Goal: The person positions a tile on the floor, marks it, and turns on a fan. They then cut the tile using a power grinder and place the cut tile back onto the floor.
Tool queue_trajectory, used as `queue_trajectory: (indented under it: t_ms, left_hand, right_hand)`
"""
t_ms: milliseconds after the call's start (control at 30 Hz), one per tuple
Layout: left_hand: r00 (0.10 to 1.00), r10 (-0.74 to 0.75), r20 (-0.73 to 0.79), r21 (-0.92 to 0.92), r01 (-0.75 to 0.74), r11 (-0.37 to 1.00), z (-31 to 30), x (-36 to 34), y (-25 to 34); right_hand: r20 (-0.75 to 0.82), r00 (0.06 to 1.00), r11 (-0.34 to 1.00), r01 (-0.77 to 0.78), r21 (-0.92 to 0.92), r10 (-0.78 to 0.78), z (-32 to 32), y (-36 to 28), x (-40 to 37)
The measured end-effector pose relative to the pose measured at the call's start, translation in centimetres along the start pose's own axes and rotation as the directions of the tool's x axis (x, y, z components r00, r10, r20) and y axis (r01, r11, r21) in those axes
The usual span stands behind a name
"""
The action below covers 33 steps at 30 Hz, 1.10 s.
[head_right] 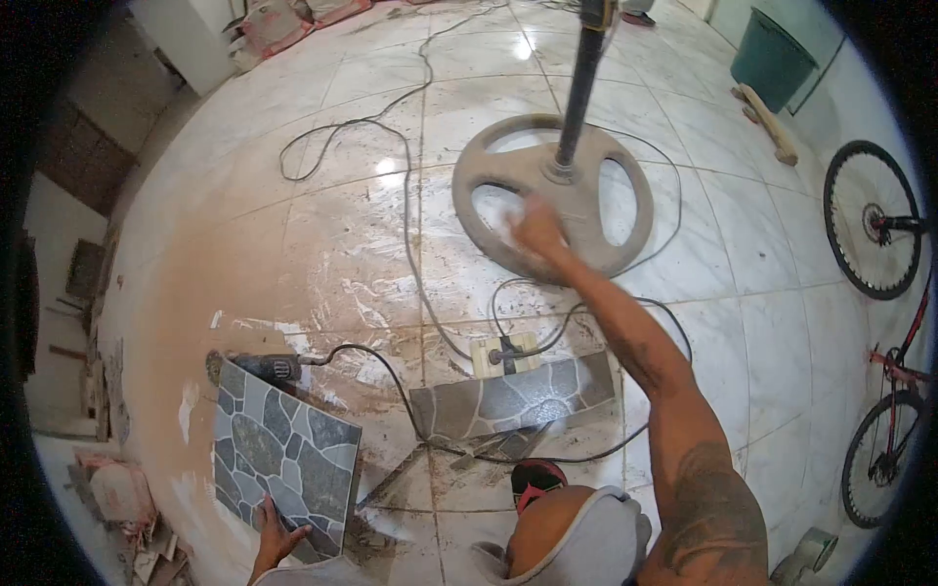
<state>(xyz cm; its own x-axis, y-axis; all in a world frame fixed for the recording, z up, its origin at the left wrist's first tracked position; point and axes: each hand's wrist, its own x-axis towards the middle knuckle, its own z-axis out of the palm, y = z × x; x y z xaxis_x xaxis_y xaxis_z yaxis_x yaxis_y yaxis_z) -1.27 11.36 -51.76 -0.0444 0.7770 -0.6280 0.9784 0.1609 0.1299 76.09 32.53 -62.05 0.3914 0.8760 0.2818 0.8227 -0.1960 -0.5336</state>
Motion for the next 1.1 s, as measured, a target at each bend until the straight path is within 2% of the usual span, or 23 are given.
queue_trajectory:
  t_ms: [33,100,133,167,200,233,267,300,333,400,433,567,700,767,867,900,933,1100]
  left_hand:
    - [1.0,-0.013,-0.001,-0.001,0.013,1.0,0.1,0.0,0.0]
    - [1.0,-0.015,-0.026,0.002,0.015,1.0,0.3,-0.2,-0.2]
    - [0.999,-0.012,-0.035,0.005,0.013,1.0,0.4,-0.1,-0.2]
    - [0.999,-0.006,-0.037,0.017,0.006,1.0,0.6,0.0,-0.6]
    - [1.0,0.006,-0.031,0.004,-0.006,1.0,0.5,0.2,-0.8]
    - [1.0,0.017,-0.021,-0.005,-0.017,1.0,0.4,0.2,-0.9]
    - [1.0,0.025,-0.012,-0.016,-0.025,1.0,0.5,0.1,-1.0]
    - [0.999,0.025,-0.031,0.002,-0.025,1.0,0.6,0.2,-1.0]
    - [0.999,0.01,-0.032,0.009,-0.01,1.0,0.4,0.0,-0.7]
    - [0.999,-0.016,-0.04,0.022,0.017,1.0,0.3,-0.1,-0.1]
    - [0.999,-0.027,-0.037,0.026,0.028,0.999,0.2,-0.2,0.0]
    - [0.998,-0.052,-0.035,0.007,0.052,0.999,-0.1,-0.4,0.7]
    - [0.998,-0.039,-0.054,-0.008,0.039,0.999,0.3,-0.1,-0.1]
    - [0.998,-0.033,-0.046,-0.013,0.033,0.999,0.6,-0.1,-0.2]
    - [0.997,-0.08,-0.012,-0.01,0.08,0.997,-0.1,-0.4,0.7]
    - [0.998,-0.059,-0.017,-0.005,0.059,0.998,0.0,-0.4,0.5]
    - [0.999,-0.038,-0.022,0.001,0.039,0.999,0.2,-0.2,0.1]
    - [0.998,-0.061,0.009,-0.01,0.061,0.998,0.1,-0.2,0.3]
  right_hand:
    - [-0.17,0.982,0.996,-0.083,-0.034,0.076,-3.7,-0.2,2.0]
    - [-0.492,0.842,0.965,-0.26,-0.011,0.221,-11.4,-1.2,6.1]
    - [-0.672,0.741,0.951,-0.202,-0.235,-0.009,-13.3,1.9,9.3]
    - [-0.551,0.817,0.964,-0.254,-0.08,0.17,-16.4,1.4,11.4]
    - [-0.576,0.817,0.987,-0.118,-0.113,0.031,-17.4,2.0,13.4]
    - [-0.574,0.818,0.999,-0.024,0.031,0.037,-17.9,2.7,15.5]
    - [-0.35,0.921,0.979,-0.115,0.166,0.168,-19.8,1.8,17.3]
    - [-0.282,0.922,0.874,-0.108,0.474,0.267,-20.0,0.5,18.1]
    - [-0.185,0.921,0.673,-0.103,0.732,0.343,-19.5,-0.2,19.0]
    - [-0.36,0.855,0.748,-0.048,0.662,0.374,-17.4,-0.6,21.4]
    - [-0.37,0.828,0.683,-0.02,0.73,0.42,-16.8,-0.7,21.5]
    - [-0.323,0.86,0.631,0.002,0.776,0.394,-15.9,-1.4,21.7]
    - [-0.265,0.894,0.608,-0.01,0.794,0.362,-14.0,-4.8,19.9]
    - [-0.226,0.922,0.586,-0.001,0.811,0.314,-13.3,-7.6,18.8]
    - [-0.193,0.927,0.624,-0.053,0.78,0.321,-11.3,-11.2,18.5]
    - [-0.224,0.935,0.608,0.01,0.794,0.276,-10.6,-13.3,17.6]
    - [-0.185,0.951,0.565,0.012,0.825,0.25,-9.5,-14.1,18.2]
    - [-0.12,0.96,0.571,-0.048,0.819,0.253,-4.7,-21.5,18.4]
